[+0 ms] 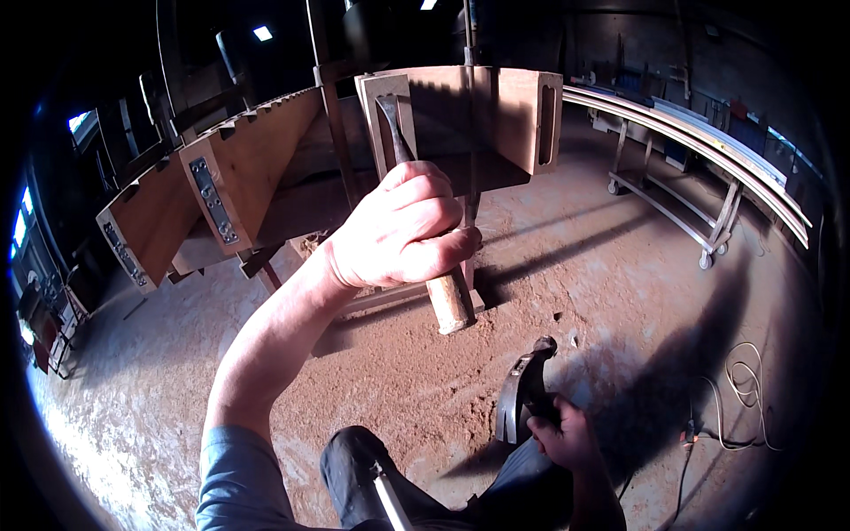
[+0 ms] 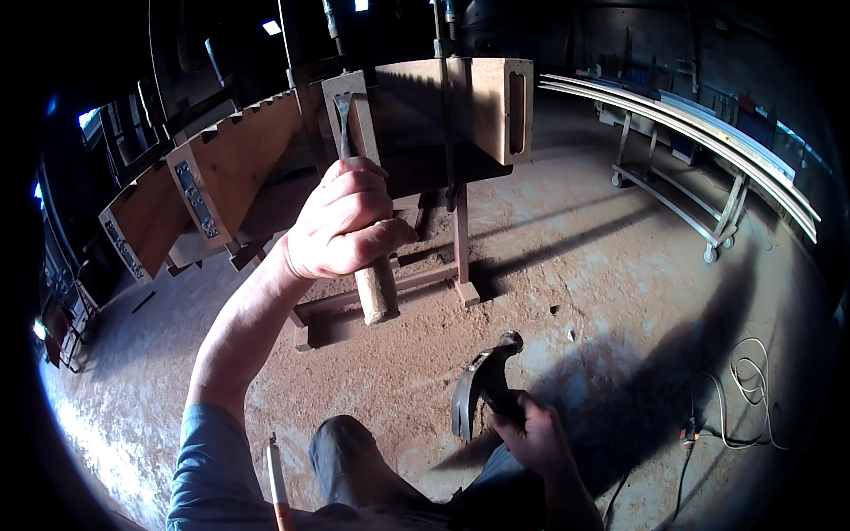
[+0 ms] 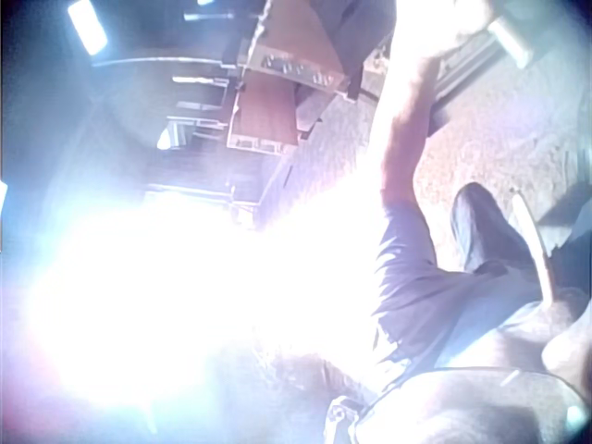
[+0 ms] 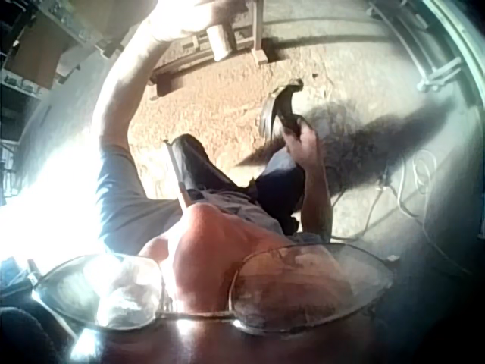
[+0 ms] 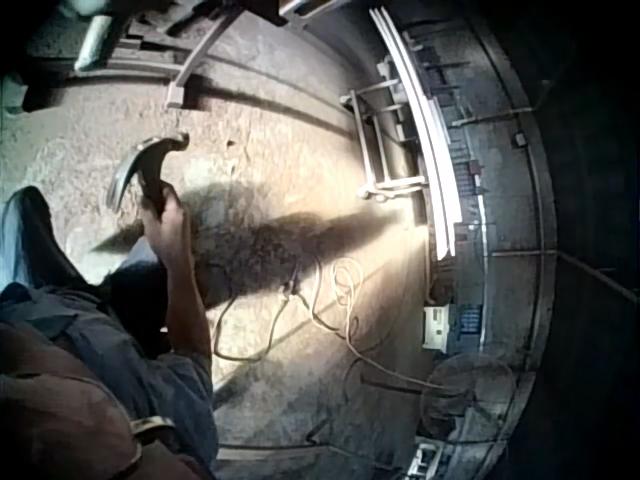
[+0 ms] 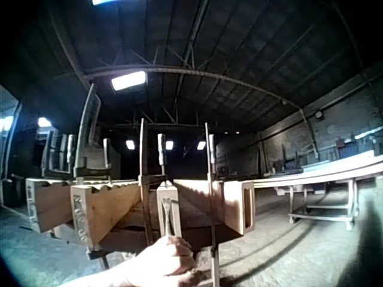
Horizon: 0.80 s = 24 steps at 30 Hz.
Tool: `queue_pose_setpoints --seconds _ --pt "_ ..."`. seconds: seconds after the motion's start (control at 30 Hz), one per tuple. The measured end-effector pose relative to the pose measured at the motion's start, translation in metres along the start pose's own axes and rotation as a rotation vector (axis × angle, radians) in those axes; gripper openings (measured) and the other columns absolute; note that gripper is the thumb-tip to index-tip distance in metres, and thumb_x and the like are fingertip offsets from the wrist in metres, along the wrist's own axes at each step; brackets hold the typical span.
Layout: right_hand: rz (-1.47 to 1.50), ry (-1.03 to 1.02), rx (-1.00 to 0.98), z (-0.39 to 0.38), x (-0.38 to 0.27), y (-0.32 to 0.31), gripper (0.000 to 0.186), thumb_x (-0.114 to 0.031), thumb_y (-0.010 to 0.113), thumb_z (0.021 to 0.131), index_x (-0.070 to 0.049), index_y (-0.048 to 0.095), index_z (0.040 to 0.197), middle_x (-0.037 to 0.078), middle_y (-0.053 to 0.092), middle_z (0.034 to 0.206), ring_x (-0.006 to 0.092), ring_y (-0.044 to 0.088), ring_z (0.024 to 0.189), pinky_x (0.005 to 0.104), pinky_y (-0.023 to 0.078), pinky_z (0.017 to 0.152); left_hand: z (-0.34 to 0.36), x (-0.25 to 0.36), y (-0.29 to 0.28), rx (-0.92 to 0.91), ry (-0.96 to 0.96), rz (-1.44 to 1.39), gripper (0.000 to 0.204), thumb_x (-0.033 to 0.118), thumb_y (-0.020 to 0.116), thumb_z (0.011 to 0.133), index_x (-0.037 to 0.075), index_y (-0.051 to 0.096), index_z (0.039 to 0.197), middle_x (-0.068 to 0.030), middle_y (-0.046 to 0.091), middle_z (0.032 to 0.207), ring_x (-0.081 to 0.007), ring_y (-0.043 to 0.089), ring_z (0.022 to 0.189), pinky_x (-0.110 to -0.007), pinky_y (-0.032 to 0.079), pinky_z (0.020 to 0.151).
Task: The person uses a hammer to strike a chisel, carving out a rectangular pocket in a wooden beam held in place by clamps.
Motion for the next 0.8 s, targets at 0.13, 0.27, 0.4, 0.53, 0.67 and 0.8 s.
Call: queue_pose_setpoints --seconds 0.13,0.27,0.4,0.53,0.67,0.8 --pt "0.015 -0.036 -0.025 0.002 0.0 0.004 0.021 -0.005 0.066 0.094 -0.001 0.062 0.114 -0.001 0.059 0.07 0.0056 0.055 0.054 0.0249 0.046 0.05 -0.001 0.001 0.001 0.025 0.004 0.033 0.034 0.015 0.074 0.072 0.01 0.061 0.103 -0.002 0.056 0.085 -0.0229 0.061 0.081 -0.039 0.054 0.082" --pt "0.0 -0.005 -0.027 0.003 0.001 0.006 0.022 -0.005 0.066 0.094 0.0 0.062 0.115 0.0 0.059 0.07 0.006 0.055 0.054 0.0249 0.046 0.05 0.003 -0.001 0.006 0.025 -0.033 0.05 0.031 0.013 0.078 0.069 0.009 0.066 0.098 -0.0037 0.057 0.084 -0.0231 0.06 0.08 -0.041 0.054 0.079" --pt "0.022 0.008 -0.033 0.002 0.007 0.006 0.021 -0.005 0.066 0.094 0.0 0.063 0.114 0.0 0.059 0.07 0.0063 0.056 0.054 0.0251 0.046 0.049 0.012 -0.004 0.013 0.05 -0.074 0.056 0.031 0.013 0.078 0.067 0.008 0.066 0.095 -0.0042 0.058 0.085 -0.024 0.061 0.08 -0.041 0.054 0.079" --pt "0.05 -0.014 -0.027 0.001 0.01 0.004 0.02 -0.004 0.065 0.094 0.0 0.063 0.113 0.001 0.059 0.07 0.0065 0.056 0.053 0.0251 0.046 0.048 0.011 -0.005 0.007 0.001 -0.073 0.042 0.03 0.013 0.08 0.067 0.008 0.067 0.094 -0.0042 0.059 0.085 -0.0245 0.062 0.081 -0.041 0.055 0.077" --pt "0.045 -0.024 -0.009 0.003 0.005 0.002 0.018 -0.004 0.065 0.094 0.0 0.063 0.112 0.001 0.059 0.07 0.0065 0.056 0.053 0.0249 0.045 0.048 0.011 -0.007 -0.002 0.026 -0.085 0.009 0.03 0.014 0.081 0.067 0.009 0.067 0.093 -0.0035 0.06 0.085 -0.024 0.062 0.082 -0.039 0.054 0.077" --pt "0.068 -0.005 0.024 0.005 0.007 -0.001 0.024 -0.016 0.074 0.093 0.0 0.067 0.11 0.004 0.065 0.069 0.0075 0.06 0.059 0.0284 0.051 0.056 0.009 -0.007 -0.007 0.03 -0.083 -0.002 0.03 0.012 0.082 0.067 0.009 0.066 0.092 -0.0041 0.06 0.085 -0.0243 0.062 0.082 -0.04 0.054 0.077"
Point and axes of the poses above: each hand's wrist, its own z-axis towards the middle knuckle, its own y-axis out of the palm, x = y × z, the point moved 9 cm from there along z, towards the middle knuckle
